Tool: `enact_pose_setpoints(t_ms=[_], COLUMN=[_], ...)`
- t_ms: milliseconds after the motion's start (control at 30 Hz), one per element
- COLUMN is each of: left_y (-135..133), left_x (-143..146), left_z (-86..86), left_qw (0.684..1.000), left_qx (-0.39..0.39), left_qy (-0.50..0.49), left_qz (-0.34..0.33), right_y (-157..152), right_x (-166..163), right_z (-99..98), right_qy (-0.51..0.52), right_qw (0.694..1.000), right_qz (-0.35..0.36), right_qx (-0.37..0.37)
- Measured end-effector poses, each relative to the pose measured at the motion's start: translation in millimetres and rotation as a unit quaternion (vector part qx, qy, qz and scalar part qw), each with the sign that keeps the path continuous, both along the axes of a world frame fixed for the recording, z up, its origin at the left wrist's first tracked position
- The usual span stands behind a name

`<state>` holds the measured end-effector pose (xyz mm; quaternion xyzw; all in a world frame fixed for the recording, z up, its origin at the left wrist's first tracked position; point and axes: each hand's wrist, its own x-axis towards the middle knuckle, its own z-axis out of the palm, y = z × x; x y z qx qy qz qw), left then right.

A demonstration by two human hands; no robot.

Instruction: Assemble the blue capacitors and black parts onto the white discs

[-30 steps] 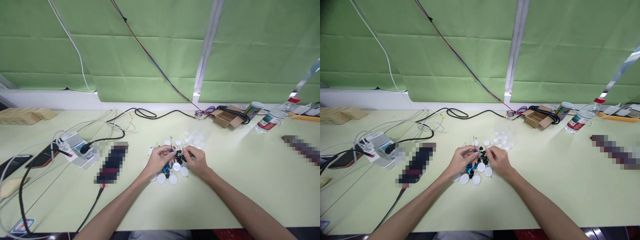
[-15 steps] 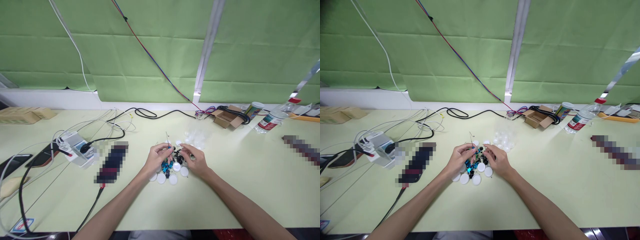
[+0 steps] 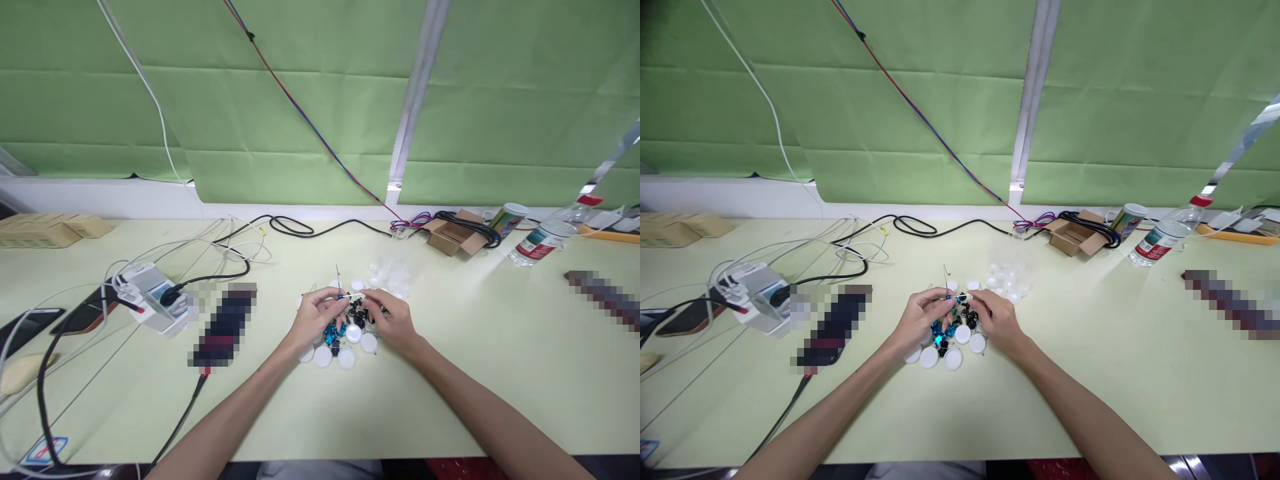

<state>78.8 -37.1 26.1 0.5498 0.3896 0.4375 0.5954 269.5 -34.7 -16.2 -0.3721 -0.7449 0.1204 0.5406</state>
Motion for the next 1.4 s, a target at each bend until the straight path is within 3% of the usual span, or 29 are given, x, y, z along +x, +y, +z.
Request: enact_pose_setpoints(t_ms=[333,600,933,1400], left_y=[-0.7,-1.4,-0.2,0.2], left_x=[2.6,3.0,1.3,0.5], left_z=[-5.6,-9.4,-5.6,-5.3], left_qw=[0.999,0.997,0.999,1.0], left_qx=[0.034,0.043,0.026,-0.016], left_qy=[0.035,0.056,0.015,-0.019], left_qz=[-0.019,-0.014,-0.02,-0.018], right_y=[-2.3,-0.9,-3.3,0.3], right_x=[-1.2,-0.5,-1.7,-1.9], right_z=[5.5,3.6,2.2,-2.1], right_qy=[0.009,-0.004,0.018,0.032], right_qw=[0.999,0.999,0.999,0.999], right_qz=[-0.006,-0.032,-0.016,-0.017], right_qx=[-0.031,-0.014,-0.044,-0.031])
